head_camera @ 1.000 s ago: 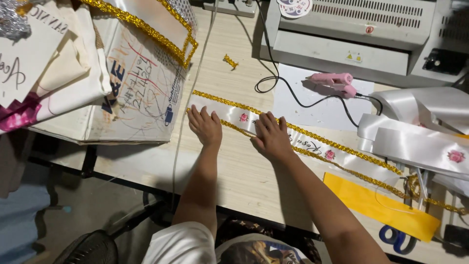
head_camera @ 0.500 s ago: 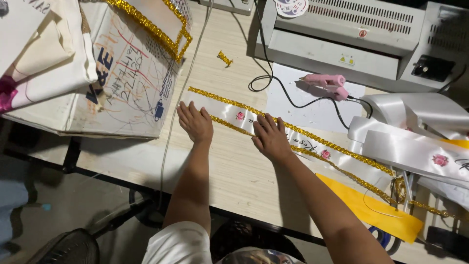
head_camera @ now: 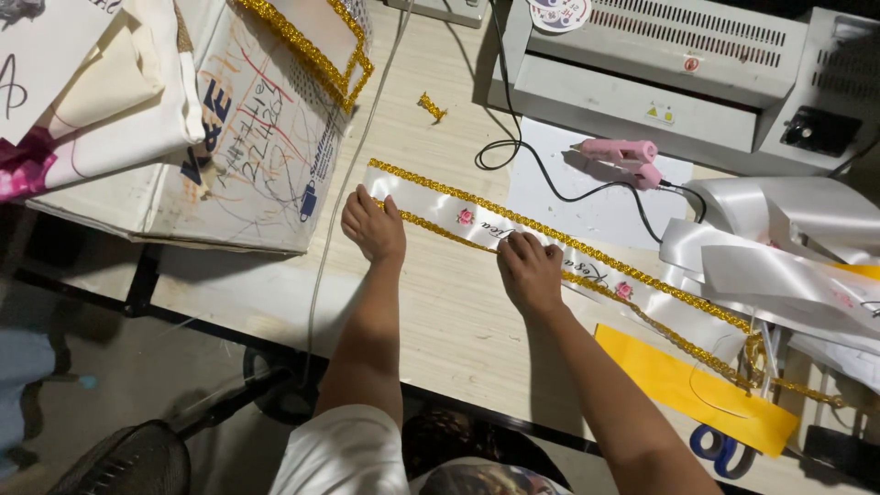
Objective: Organizing and preparing ceremonial sashes and decorative ribbons on a workbench.
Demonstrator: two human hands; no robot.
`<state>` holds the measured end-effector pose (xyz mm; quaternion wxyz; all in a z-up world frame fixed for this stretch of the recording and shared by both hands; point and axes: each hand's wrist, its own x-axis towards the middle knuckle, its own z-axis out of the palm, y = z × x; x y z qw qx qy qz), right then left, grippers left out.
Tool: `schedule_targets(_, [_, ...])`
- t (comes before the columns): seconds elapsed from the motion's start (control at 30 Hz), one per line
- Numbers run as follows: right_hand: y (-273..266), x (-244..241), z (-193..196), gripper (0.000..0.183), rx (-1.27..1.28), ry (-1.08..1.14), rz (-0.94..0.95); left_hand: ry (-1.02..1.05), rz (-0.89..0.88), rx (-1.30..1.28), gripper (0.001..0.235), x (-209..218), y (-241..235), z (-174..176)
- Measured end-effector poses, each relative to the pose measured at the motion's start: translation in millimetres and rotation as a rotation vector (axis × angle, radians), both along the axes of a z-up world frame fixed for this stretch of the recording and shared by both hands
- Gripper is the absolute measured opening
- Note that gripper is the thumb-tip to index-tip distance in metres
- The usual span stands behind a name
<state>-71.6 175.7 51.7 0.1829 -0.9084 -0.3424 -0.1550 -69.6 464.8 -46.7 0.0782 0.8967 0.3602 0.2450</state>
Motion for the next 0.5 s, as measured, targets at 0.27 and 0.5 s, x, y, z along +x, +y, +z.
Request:
schedule_targets(0.27, [-13,-4,-14,0.018,0.173,-0.003,-0.091,-0.005,-0.036,-0.235,0.047,1,16,9])
schedule_targets(0.5, [-28,27,-4,0.010,0.186,0.476,-0.172,-0.493,-0.208,-0.418,0.031,57,51,-12])
